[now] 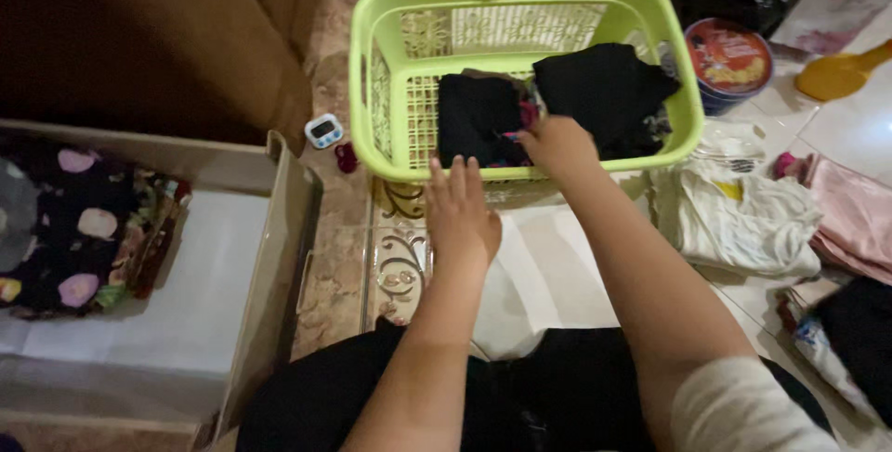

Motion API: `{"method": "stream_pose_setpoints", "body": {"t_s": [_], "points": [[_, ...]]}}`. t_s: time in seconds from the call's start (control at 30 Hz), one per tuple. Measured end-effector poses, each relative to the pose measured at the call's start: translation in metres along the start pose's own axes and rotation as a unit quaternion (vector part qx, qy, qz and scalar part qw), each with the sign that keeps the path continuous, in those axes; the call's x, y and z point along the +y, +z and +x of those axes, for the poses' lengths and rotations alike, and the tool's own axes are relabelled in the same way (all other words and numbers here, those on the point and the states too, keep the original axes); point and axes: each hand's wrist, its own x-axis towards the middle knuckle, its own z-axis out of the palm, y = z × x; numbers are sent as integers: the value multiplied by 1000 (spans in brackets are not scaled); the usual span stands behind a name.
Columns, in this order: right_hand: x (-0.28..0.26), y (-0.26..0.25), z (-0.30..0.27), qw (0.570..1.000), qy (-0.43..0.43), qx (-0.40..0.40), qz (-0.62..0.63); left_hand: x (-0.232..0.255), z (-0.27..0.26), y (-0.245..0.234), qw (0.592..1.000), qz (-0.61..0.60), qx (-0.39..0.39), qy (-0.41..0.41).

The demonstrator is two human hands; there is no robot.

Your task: The person folds clothes by hand, placing the folded items into a drawer and onto the floor.

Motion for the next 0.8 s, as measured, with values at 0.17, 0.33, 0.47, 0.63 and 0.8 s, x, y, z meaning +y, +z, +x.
{"method": "stream_pose_setpoints", "body": {"t_s": [0.17, 0.33, 0.47, 0.63, 0.8], "points": [[-53, 87, 100, 980, -70, -187, 0, 4, -4, -4, 999, 25, -25, 0], [-71, 120, 119, 948, 60, -254, -184, 8, -11, 1, 995, 61, -68, -43], [-45, 147, 144, 965, -18, -211, -155, 14, -16, 8, 989, 80, -105, -72], [4, 99, 133, 996, -57, -63, 5, 14, -12, 7, 988, 47, -132, -70], [10, 1, 74, 921, 68, 8, 383, -7, 1, -1, 990, -6, -141, -23]]}}
